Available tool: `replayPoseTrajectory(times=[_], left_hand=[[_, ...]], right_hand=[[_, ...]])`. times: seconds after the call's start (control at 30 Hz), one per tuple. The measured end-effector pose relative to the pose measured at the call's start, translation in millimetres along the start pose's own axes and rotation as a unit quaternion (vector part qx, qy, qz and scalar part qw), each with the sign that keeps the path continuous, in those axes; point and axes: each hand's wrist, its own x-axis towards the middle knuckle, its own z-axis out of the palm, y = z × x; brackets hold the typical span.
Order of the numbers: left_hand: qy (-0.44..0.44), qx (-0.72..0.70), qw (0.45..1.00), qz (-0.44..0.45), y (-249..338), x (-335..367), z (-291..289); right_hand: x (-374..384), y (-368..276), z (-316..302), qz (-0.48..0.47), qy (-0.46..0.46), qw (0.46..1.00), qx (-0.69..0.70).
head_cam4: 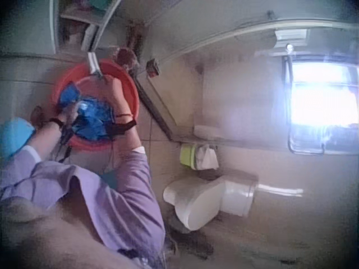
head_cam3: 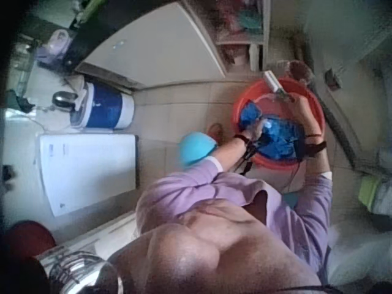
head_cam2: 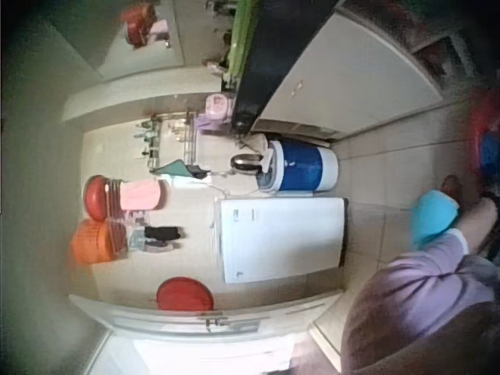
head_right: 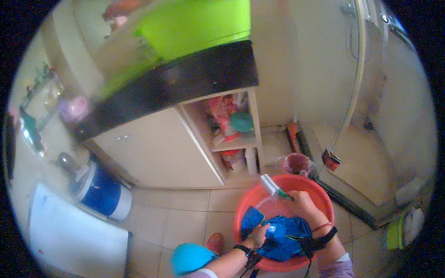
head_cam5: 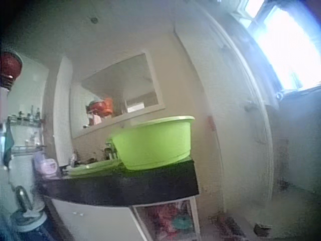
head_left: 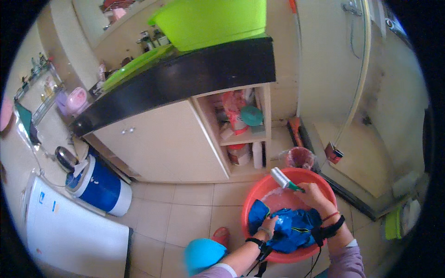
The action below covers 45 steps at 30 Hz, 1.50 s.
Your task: The person hand-washes a blue garment in a red basin filled with soapy water. They scrub the fabric with a brush, rinse the brush in a green basin, and continue scrubbing the garment.
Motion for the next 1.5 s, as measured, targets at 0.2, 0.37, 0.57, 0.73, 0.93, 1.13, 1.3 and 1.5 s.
replayPoseTrajectory(times=[0.2,0.37,0.57,0.73,0.93,1.13,1.3,1.5], left_hand=[[0.049,-0.198,0.971,-0.123,31,7,17],[-0.054,-0.177,0.979,0.080,78,4,17],[-0.065,-0.254,0.955,0.139,82,5,23],[0.091,-0.266,0.957,0.078,21,48,28],[-0.199,-0.500,0.839,-0.080,-14,47,52],[-0.150,-0.452,0.879,-0.036,17,34,57],[0.028,-0.347,0.907,-0.237,34,18,68],[-0.061,-0.104,0.987,-0.102,34,26,55]], right_hand=[[-9,27,3,-0.004,0.051,0.987,0.150],[-22,100,46,-0.027,0.221,0.975,-0.014],[-42,121,77,0.088,0.213,0.850,0.473],[-55,68,103,0.055,0.291,0.904,0.307],[-35,48,124,-0.037,0.292,0.956,0.004],[-28,66,121,0.035,0.283,0.958,0.018],[-35,101,121,-0.025,0.346,0.938,-0.027],[-60,219,146,0.150,0.307,0.939,-0.048]])
